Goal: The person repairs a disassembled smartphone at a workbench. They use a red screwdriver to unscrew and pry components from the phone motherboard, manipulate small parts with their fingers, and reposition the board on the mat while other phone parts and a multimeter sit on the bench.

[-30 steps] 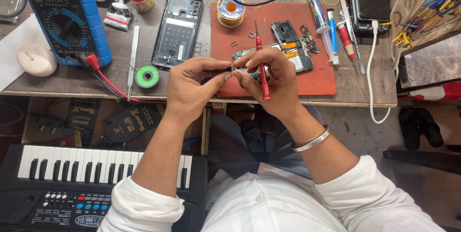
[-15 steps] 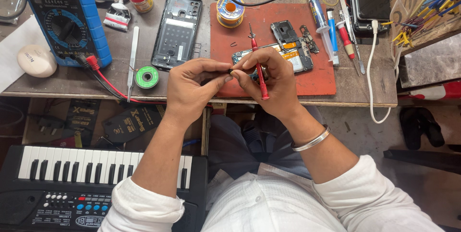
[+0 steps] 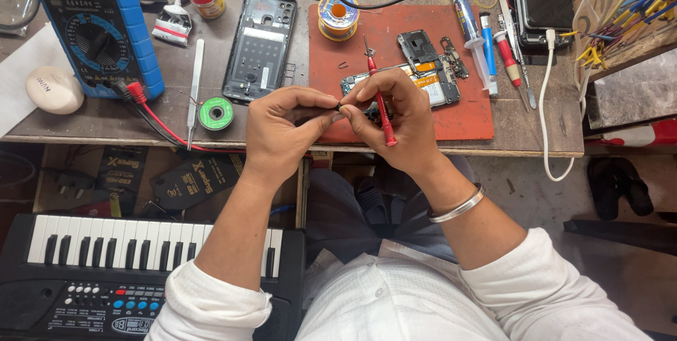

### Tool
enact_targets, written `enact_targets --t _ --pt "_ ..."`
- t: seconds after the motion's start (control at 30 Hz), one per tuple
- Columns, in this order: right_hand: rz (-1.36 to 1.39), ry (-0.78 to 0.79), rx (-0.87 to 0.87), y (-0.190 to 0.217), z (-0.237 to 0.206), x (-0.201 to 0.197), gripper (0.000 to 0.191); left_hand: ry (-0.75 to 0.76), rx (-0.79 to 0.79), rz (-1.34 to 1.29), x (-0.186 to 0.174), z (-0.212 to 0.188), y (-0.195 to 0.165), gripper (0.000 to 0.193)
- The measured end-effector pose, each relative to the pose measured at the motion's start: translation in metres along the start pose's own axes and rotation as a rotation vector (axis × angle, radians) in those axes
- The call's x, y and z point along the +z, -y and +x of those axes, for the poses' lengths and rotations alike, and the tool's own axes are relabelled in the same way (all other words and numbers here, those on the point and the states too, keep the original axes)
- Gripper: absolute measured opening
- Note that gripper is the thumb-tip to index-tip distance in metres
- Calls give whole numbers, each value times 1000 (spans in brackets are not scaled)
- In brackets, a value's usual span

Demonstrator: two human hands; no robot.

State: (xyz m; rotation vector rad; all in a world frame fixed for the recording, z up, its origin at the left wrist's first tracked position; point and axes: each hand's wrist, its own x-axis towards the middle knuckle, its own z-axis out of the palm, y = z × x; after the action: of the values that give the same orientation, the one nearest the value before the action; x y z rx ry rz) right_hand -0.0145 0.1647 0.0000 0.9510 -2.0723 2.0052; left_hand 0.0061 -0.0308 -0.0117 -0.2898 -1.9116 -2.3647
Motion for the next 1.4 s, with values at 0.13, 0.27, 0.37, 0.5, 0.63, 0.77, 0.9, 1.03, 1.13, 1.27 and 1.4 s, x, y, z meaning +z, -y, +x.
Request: enact_targets --t 0.13,0.27,0.37,0.5,0.63,0.77,0.9,1.03,1.13,1.27,1.4 --pt "14 -3 -3 0 1 1 31 -5 39 10 1 -1 0 15" --pt "50 -15 19 -1 1 1 30 20 35 31 0 -1 -3 14" --pt "46 -25 15 -2 1 1 29 40 28 28 -4 -2 -4 13" --pt "24 -21 1 -2 1 1 29 41 18 -18 -6 -2 -1 13" --pt "30 -6 -5 0 1 1 29 10 -24 -33 -5 -2 3 19" --pt "11 -2 3 1 1 1 30 8 -19 -31 -6 -1 4 29" --pt "-1 -15 8 1 1 2 29 47 -10 -86 -8 -1 3 31" --pt "-16 -13 8 1 1 2 28 48 -14 -107 -10 -1 3 27" --pt "-21 -4 -2 0 1 2 28 40 -21 -135 -11 0 4 29" --pt "6 8 -19 -1 0 1 26 40 -5 -164 -12 1 4 34" --pt "10 11 -25 -1 -2 1 27 30 -5 -169 -13 2 2 37"
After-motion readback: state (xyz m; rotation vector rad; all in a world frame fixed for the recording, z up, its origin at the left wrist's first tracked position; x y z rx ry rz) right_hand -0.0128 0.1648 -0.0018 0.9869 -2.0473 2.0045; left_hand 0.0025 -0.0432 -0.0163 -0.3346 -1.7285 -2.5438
